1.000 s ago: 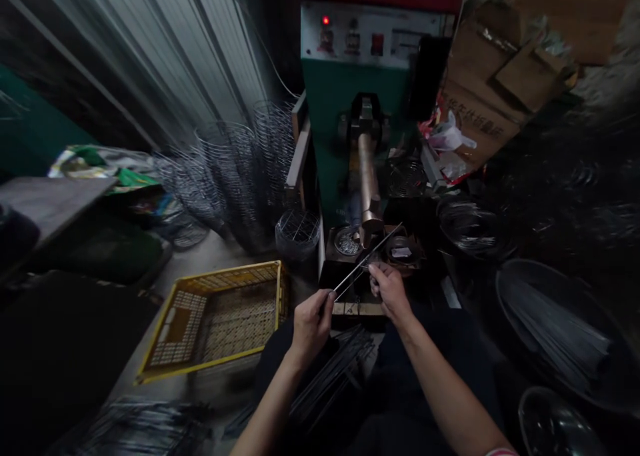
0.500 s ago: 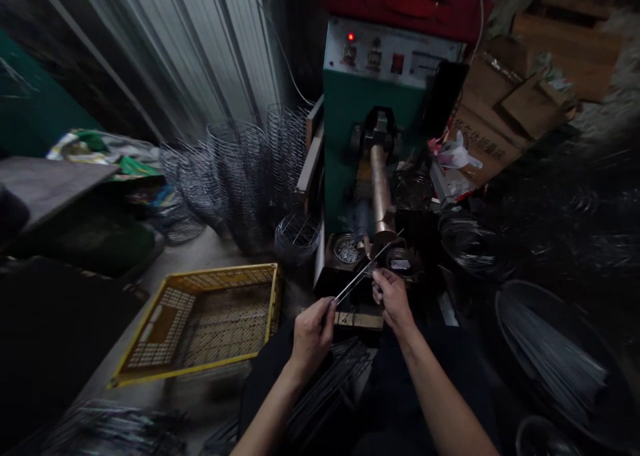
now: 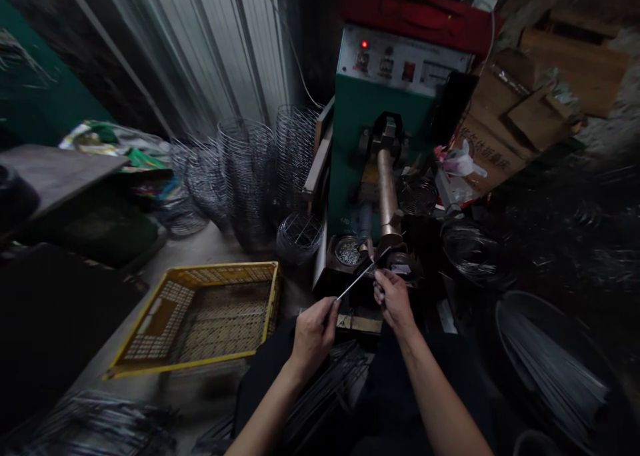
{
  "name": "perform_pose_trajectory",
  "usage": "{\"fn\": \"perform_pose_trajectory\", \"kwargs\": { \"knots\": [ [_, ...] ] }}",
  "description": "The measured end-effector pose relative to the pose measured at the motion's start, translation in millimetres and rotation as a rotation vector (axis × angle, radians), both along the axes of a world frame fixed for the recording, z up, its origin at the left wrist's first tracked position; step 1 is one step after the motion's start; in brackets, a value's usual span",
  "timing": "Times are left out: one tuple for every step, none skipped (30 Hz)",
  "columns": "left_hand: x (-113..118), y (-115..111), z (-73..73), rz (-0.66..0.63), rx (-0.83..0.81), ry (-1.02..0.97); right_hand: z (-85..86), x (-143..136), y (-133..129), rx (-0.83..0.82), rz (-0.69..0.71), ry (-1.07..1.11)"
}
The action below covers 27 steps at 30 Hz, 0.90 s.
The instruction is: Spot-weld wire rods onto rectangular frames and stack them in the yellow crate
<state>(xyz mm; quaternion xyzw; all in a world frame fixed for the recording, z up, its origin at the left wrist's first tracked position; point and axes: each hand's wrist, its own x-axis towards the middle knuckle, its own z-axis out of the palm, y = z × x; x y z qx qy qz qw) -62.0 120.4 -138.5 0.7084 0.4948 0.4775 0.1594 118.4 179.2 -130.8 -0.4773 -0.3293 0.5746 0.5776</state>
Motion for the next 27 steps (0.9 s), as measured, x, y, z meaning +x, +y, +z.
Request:
{"fn": "perform_pose_trajectory", "kwargs": {
  "knots": [
    [0,0,0.0,0.003,0.006,0.002,0.0,0,0,0.002,0.0,-0.002],
    [0,0,-0.1,0.006,0.011,0.002,0.0,0,0,0.003,-0.001,-0.003],
    [0,0,-0.1,0.006,0.012,0.003,0.0,0,0,0.002,-0.003,-0.002],
    [-1,0,-0.1,0.003,0.01,0.003,0.0,0,0,-0.001,-0.004,0.002],
    [-1,0,-0.2,-0.001,0.005,0.004,0.0,0,1,-0.005,-0.005,0.005],
    [-1,0,-0.3,-0.003,-0.001,0.004,-0.1,0,1,-0.008,-0.006,0.008],
    [-1,0,-0.4,-0.005,-0.007,0.003,-0.2,-1,1,-0.011,-0.008,0.01],
    [-1,0,-0.4,-0.006,-0.012,0.002,-0.1,-1,1,-0.014,-0.011,0.008],
    [-1,1,-0.5,-0.009,-0.018,0.0,-0.1,-1,2,-0.017,-0.017,0.003],
    [-1,2,-0.4,-0.012,-0.022,0.0,0.2,0,2,-0.021,-0.024,-0.003],
    [-1,3,-0.3,-0.014,-0.024,0.0,0.6,0,3,-0.023,-0.028,-0.009],
    [-1,4,0.0,-0.013,-0.026,0.003,1.0,0,3,-0.024,-0.029,-0.013],
    [-1,5,0.5,-0.012,-0.027,0.007,1.6,-1,3,-0.023,-0.029,-0.016],
    [-1,6,1.0,-0.012,-0.027,0.011,2.0,-1,4,-0.021,-0.023,-0.016],
    [-1,7,1.5,-0.013,-0.032,0.011,2.3,-1,4,-0.017,-0.014,-0.017],
    [-1,7,2.2,-0.015,-0.041,0.006,2.4,-1,4,-0.011,-0.007,-0.019],
    [-1,7,2.8,-0.02,-0.055,-0.003,2.1,-1,4,-0.004,0.003,-0.018],
    [-1,7,3.5,-0.025,-0.071,-0.011,1.4,0,4,0.001,0.012,-0.015],
    [-1,7,4.3,-0.027,-0.082,-0.018,0.5,0,4,0.003,0.018,-0.01],
    [-1,6,5.0,-0.028,-0.092,-0.019,-0.7,0,4,0.0,0.019,-0.003],
    [-1,6,5.7,-0.028,-0.097,-0.015,-1.9,1,4,-0.005,0.013,0.005],
    [-1,6,6.4,-0.028,-0.099,-0.009,-3.1,1,4,-0.011,0.008,0.008],
    [-2,6,6.9,-0.028,-0.103,-0.004,-4.2,2,4,-0.016,0.001,0.004],
    [-3,7,7.2,-0.029,-0.105,-0.001,-5.0,2,4,-0.017,-0.008,-0.007],
    [-4,8,7.4,-0.032,-0.109,0.001,-5.7,2,4,-0.015,-0.011,-0.023],
    [-6,10,7.3,-0.038,-0.113,0.004,-6.3,2,4,-0.009,-0.015,-0.045],
    [-8,13,7.1,-0.049,-0.116,0.004,-6.7,2,4,0.0,-0.019,-0.07]
  ]
}}
